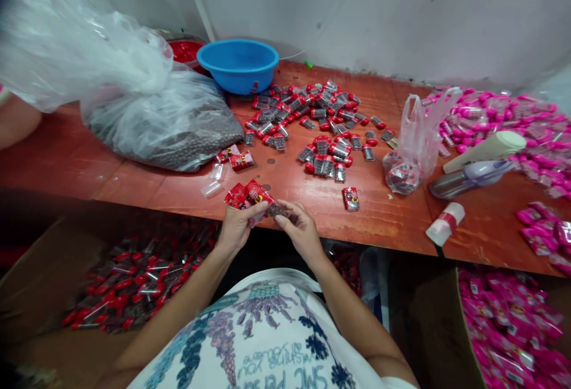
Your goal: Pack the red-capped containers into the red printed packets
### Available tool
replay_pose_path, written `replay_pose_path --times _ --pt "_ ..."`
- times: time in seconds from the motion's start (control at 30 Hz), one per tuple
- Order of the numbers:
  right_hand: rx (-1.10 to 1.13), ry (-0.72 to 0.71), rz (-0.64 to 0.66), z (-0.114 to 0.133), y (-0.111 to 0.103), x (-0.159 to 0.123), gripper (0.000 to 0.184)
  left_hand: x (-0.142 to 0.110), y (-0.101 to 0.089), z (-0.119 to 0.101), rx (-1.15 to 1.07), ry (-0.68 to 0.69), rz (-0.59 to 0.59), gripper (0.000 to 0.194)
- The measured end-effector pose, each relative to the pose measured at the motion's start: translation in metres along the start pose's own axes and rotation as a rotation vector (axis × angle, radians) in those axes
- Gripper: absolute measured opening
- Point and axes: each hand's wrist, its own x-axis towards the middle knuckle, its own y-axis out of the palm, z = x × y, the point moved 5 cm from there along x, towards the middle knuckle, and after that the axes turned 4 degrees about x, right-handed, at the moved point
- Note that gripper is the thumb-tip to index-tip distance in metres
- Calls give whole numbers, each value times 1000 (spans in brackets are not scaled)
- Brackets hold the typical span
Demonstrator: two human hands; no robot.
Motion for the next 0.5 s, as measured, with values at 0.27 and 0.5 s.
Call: replay_pose_path --times 0.27,0.5 --pt "-136 -96 -106 -4 -6 -2 37 -4 5 9 106 -52 76 27" --pt "19 14 -9 -5 -16 8 38 -2 2 10 -7 -96 55 35"
